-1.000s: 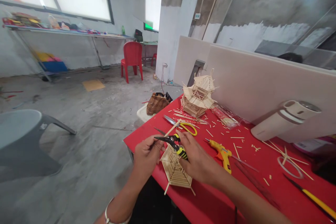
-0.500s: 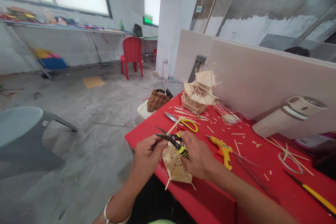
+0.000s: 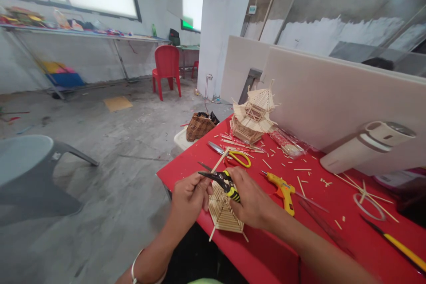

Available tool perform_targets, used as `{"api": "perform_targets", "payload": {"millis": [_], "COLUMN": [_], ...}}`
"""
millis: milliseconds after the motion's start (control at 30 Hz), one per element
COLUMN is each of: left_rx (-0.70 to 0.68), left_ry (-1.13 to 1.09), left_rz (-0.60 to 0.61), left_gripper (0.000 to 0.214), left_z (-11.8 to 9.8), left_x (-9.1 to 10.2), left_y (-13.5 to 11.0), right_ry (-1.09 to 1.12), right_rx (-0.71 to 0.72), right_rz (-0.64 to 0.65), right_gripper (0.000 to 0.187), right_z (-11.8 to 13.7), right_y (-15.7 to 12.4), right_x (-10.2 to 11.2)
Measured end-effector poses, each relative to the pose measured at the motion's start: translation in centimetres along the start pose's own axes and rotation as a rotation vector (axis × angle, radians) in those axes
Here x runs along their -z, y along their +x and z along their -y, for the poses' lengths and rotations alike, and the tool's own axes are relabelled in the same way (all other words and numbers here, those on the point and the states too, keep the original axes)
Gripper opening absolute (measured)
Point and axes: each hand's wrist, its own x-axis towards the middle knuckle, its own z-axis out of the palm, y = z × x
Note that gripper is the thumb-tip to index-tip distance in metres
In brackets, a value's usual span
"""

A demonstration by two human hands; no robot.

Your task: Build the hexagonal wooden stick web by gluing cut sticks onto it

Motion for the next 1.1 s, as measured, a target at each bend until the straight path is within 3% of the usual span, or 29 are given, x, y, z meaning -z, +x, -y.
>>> {"api": "perform_targets", "payload": {"millis": [133, 233, 367, 533, 667, 767, 867, 967, 1100], "left_rx": [-0.002, -0.029, 0.085, 0.227, 0.089, -0.048, 0.063, 0.218, 0.183], "left_ry": [0.024, 0.051, -0.089, -0.225, -0.057, 0.077, -0.057, -0.235, -0.201], "left_rz": [-0.063, -0.066, 0.088, 0.200, 0.055, -0.056, 0.098, 0.237, 0.230], "left_gripper": [0.021, 0.023, 0.033, 0.038, 0.026, 0.022, 0.033, 0.039, 0.043], "left_z": [0.2, 0.4, 0.5, 0.3, 0.1, 0.1, 0.6, 1.1, 1.0], "left_x": [-0.4, -0.4, 0.3, 0.6, -0.2, -0.5, -0.1, 0.4, 0.4], "left_y": [-0.1, -0.1, 0.0, 0.0, -0.2, -0.3, -0.2, 0.0, 0.0], "right_ry": [-0.036, -0.031, -0.002, -0.015, -0.053, -0.062, -0.029, -0.034, -0.087], "right_rx": [-0.031, -0.005, 0.046, 0.033, -0.028, -0.012, 0.039, 0.041, -0.037], "right_rz": [0.011, 0.013, 0.013, 0.035, 0.026, -0.001, 0.000, 0.018, 0.060], "right_gripper": [0.049, 0.050, 0.063, 0.050, 0.045, 0.055, 0.064, 0.059, 0.046], "right_z": [-0.1, -0.4, -0.8, -0.5, -0.4, -0.7, -0.9, -0.7, -0.2], "right_y": [-0.2, -0.5, -0.8, -1.0, -0.9, -1.0, -1.2, -1.3, -1.1], "right_x": [0.1, 0.2, 0.3, 0.2, 0.2, 0.3, 0.4, 0.5, 0.7]}}
